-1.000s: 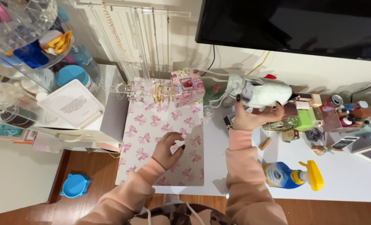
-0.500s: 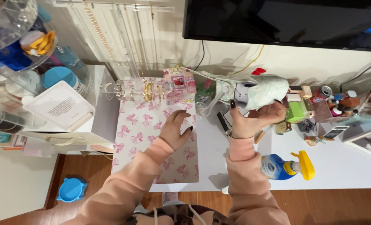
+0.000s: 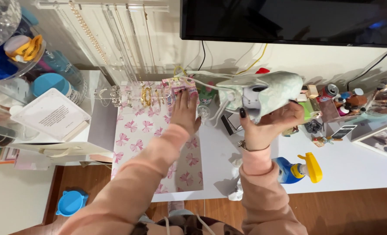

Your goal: The person organizes small items in a bedroom, picking up a card and placing it in a drawer, moving a plush toy, handling a pouch and coins, and arranging figurines and a framed photo on a desk.

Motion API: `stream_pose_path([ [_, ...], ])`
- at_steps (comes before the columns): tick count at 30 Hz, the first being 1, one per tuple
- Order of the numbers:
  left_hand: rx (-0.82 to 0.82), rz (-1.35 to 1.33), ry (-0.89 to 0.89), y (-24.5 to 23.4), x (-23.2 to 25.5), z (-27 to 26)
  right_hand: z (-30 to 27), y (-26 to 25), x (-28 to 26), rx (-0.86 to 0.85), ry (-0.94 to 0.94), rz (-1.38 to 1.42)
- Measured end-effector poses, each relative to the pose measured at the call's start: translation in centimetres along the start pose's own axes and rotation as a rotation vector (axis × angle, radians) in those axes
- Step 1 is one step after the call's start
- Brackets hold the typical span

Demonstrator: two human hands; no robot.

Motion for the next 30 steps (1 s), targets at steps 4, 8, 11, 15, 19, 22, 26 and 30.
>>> stream_pose_path([
  [4,-0.198,0.304,-0.087,0.3,1.0,3.0,0.6,1.2,-1.5,-0.058,0.022,-0.026],
  [8,-0.135,0.286,-0.136,0.2,1.0,6.3,0.9,1.2,-1.5,-0.063,0.006,-0.027],
  [11,-0.225,0.346,-0.236,-2.3,1.6,7.2,1.3,1.0,-1.3,-0.063,0.004,-0.036],
  [15,-0.202,0.387,-0.261,-4.1,1.6,9.3,1.1,0.3,-0.8,-0.081,-0.013,-0.042],
  [19,-0.223,0.783,-0.142,0.7,-0.2,14.6,1.1,0.3,-1.7,-0.075,-0.021,-0.064],
  [22,-0.169,0.881,-0.066,-0.3,0.6,17.4,-0.2,-2.3,0.0,-0.052,-0.057,-0.135],
  [26,-0.193,0.636,-0.111,0.4,1.4,17.3,-1.1,-4.2,0.2,-0.035,-0.016,-0.148],
  [30,-0.235,0.558,-0.039,-0.2,4.1,13.3,-0.9,-4.7,-1.5,-0.06,-0.053,-0.213],
])
Point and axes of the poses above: each hand's wrist, its own z-axis towards the middle knuckle, its own y-axis out of the palm, x = y × z, the point moved 10 cm from there along z, towards the middle knuckle, and after that the axes turned 14 degrees about -y, right-handed, at the moved point
